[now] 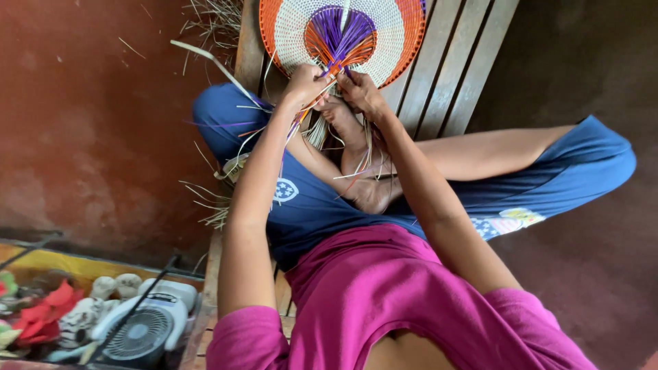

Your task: A person is weaving a colorful hand fan using thin, dyed strips of material while sitting on a wooden bench.

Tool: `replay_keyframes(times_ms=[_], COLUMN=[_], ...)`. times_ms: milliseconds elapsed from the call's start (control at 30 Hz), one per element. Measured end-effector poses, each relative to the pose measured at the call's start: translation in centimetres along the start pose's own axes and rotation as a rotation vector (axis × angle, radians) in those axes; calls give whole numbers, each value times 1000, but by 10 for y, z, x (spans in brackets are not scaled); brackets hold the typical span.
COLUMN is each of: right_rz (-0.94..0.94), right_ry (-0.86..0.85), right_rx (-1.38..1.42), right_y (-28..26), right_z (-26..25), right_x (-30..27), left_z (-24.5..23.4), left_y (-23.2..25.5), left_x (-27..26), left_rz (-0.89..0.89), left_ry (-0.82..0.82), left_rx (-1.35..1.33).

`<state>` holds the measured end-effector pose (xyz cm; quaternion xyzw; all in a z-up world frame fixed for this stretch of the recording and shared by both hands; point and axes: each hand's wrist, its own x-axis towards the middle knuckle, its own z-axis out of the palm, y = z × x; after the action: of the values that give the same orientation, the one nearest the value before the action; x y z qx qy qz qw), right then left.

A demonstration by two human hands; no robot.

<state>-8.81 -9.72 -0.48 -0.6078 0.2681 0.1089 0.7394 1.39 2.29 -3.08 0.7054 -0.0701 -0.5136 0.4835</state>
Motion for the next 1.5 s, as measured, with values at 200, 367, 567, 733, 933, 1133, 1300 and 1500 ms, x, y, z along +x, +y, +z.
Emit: replay_keyframes(times_ms=[200, 367, 567, 733, 933, 1133, 1300, 1500], right_rz=[23, -14, -56, -148, -390, -420, -374, -204], right_ry=[-42, -30, 18, 130, 209, 176, 155, 62], right_rx=[-18, -30, -134, -354, -656, -844, -882, -893], right_y=[-14, -8, 20, 22, 53, 52, 57, 43], right_z=[5, 7, -2, 0, -11, -11, -16, -20], right_x=[-9, -9, 5, 2, 16, 18, 20, 5], left_z=[-12, -8, 0, 3, 6, 2, 4, 5], left_y=[15, 39, 33, 34, 12, -25, -12, 1], left_x=[-19, -41, -26, -27, -9, 22, 10, -10], left_rz=[118, -141, -207, -197, -60, 87, 24, -144], left_ry=[-99, -52, 3, 13, -8, 17, 73, 37], left_rx=[398, -103, -3, 152, 537, 560, 483, -214])
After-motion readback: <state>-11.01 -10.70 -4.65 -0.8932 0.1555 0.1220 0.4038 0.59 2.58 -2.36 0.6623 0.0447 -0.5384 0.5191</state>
